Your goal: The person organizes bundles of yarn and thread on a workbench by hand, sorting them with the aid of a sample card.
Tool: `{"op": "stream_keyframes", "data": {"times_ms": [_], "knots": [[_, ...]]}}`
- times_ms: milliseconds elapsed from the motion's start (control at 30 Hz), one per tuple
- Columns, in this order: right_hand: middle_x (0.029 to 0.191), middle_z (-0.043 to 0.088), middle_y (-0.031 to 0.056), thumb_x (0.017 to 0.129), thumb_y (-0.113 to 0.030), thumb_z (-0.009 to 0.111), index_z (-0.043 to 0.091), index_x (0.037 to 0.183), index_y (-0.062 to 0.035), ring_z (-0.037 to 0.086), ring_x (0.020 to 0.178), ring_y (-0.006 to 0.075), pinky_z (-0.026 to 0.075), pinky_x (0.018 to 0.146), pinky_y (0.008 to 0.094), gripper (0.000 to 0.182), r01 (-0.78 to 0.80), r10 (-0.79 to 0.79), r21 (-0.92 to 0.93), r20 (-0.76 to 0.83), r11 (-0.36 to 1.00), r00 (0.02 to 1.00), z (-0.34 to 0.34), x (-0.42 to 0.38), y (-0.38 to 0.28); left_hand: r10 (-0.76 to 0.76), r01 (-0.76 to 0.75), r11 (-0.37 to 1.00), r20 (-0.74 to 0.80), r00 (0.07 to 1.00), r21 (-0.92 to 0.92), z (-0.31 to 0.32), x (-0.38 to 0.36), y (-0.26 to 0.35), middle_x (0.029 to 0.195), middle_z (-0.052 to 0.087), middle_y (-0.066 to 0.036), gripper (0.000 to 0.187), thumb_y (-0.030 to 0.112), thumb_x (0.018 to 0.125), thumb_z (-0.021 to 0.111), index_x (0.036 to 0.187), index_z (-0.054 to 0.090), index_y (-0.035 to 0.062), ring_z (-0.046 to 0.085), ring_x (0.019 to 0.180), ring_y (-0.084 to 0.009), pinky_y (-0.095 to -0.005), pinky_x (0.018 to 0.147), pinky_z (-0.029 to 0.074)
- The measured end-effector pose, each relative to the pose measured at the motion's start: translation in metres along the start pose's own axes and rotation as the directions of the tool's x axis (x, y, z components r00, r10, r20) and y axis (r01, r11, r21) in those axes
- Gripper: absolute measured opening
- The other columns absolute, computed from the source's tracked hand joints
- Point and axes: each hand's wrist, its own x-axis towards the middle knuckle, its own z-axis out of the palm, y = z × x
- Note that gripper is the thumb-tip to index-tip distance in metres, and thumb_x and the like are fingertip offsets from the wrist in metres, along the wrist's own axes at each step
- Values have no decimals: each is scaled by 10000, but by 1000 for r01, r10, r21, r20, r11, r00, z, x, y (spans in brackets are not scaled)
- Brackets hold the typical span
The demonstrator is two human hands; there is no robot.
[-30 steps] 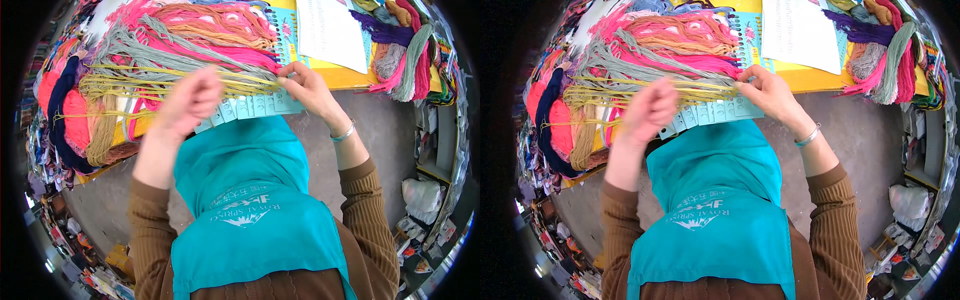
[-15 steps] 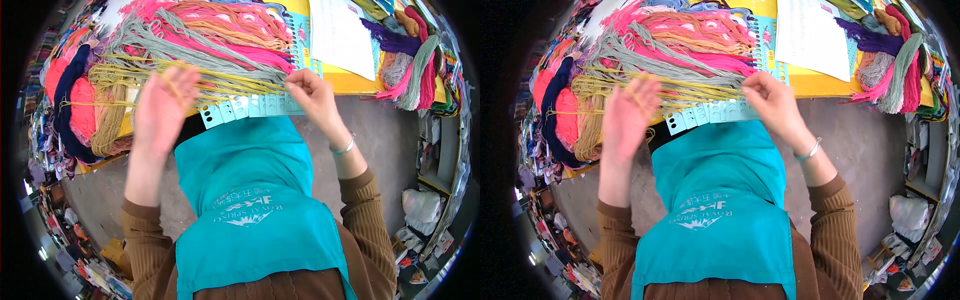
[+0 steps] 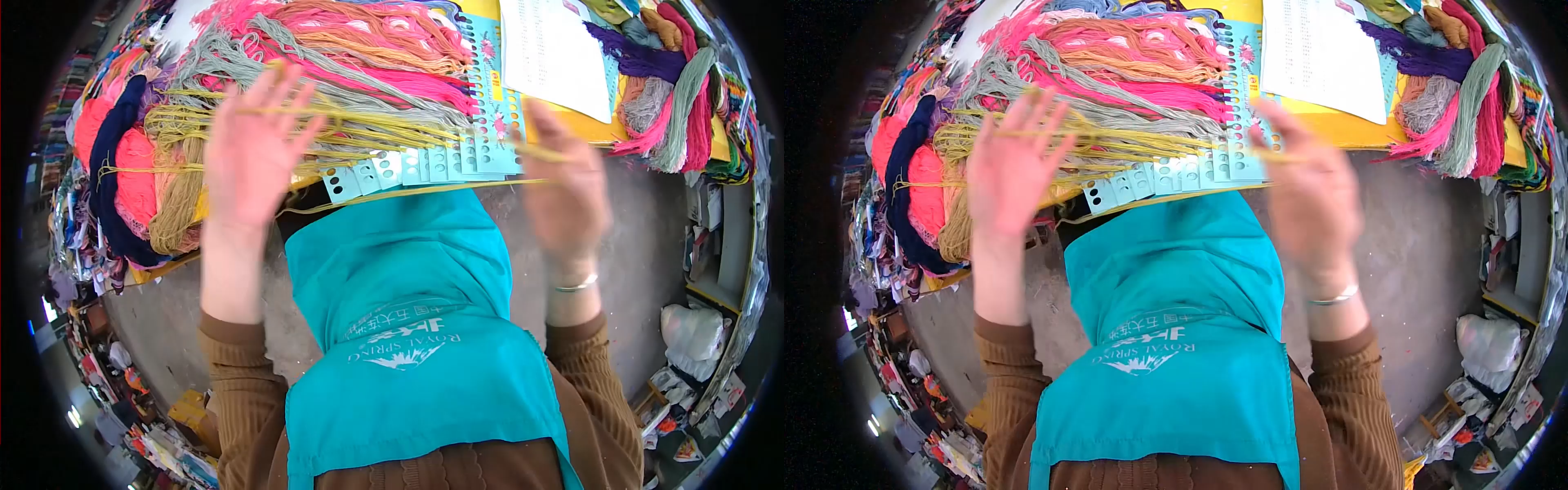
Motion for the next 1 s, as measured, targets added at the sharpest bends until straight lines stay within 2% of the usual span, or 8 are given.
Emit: {"op": "stream_keyframes", "data": {"times_ms": [67,133,300,467,533,633,800,1000], "knots": [[1083,633,143,846,-30,509,538,800,-60,554,1106,232,361,1041,444,62,-4,64,203,-291,979,954,-24,1,-55,-44,45,998,23,999,-43,-38,12,39,1485,367,-203,562,327,1003,435,1414,342,-44,363,1379,-318,-505,1108,341],[764,522,42,861,-51,489,457,726,-85,510,780,151,432,801,303,142,4,11,557,-24,830,1000,-89,-8,-101,37,-28,998,-175,984,59,-59,18,67,1515,302,-234,581,310,1025,386,1445,271,-74,283,1423,-340,-490,1159,266],[629,298,-4,938,-69,456,434,709,-61,245,514,95,217,457,246,230,323,-303,-6,-360,946,882,-220,-62,-222,188,-40,935,-398,898,351,-128,28,103,1432,442,-189,547,273,987,477,1423,342,-29,420,1337,-289,-430,1108,336],[836,630,66,946,-89,571,625,1041,41,346,538,44,251,467,189,170,117,-627,-705,-528,700,572,-163,-34,-185,446,-48,575,-263,856,817,-99,31,63,1188,615,-90,385,285,960,548,1255,571,39,542,1111,-158,-325,979,404],[949,694,68,939,-91,598,639,1143,9,359,560,-2,260,493,158,232,12,-484,-824,-321,567,814,-146,-19,-142,485,-137,315,-35,874,939,-63,30,27,1074,652,-56,311,285,947,581,1146,651,57,564,1001,-120,-306,917,426],[866,696,19,939,-76,578,610,1130,-25,494,667,14,376,579,170,201,-63,-100,-886,-122,460,987,-85,3,-76,174,-187,495,114,978,848,2,20,-37,982,662,-40,190,181,944,578,1031,671,39,614,933,-128,-295,838,481],[764,648,59,901,12,545,463,1149,-29,596,737,99,462,662,243,265,-263,455,-710,90,653,886,-36,8,-16,-182,-101,681,301,936,725,54,0,-115,948,626,-26,293,96,923,620,1205,576,28,606,881,-89,-237,773,484],[717,595,25,882,-2,590,541,1130,-22,514,665,57,427,590,231,253,-277,468,-725,71,631,881,-24,5,-6,-183,-35,713,234,955,701,55,3,-144,889,613,-18,176,142,958,590,1087,592,23,572,715,-72,-211,635,476]]}}
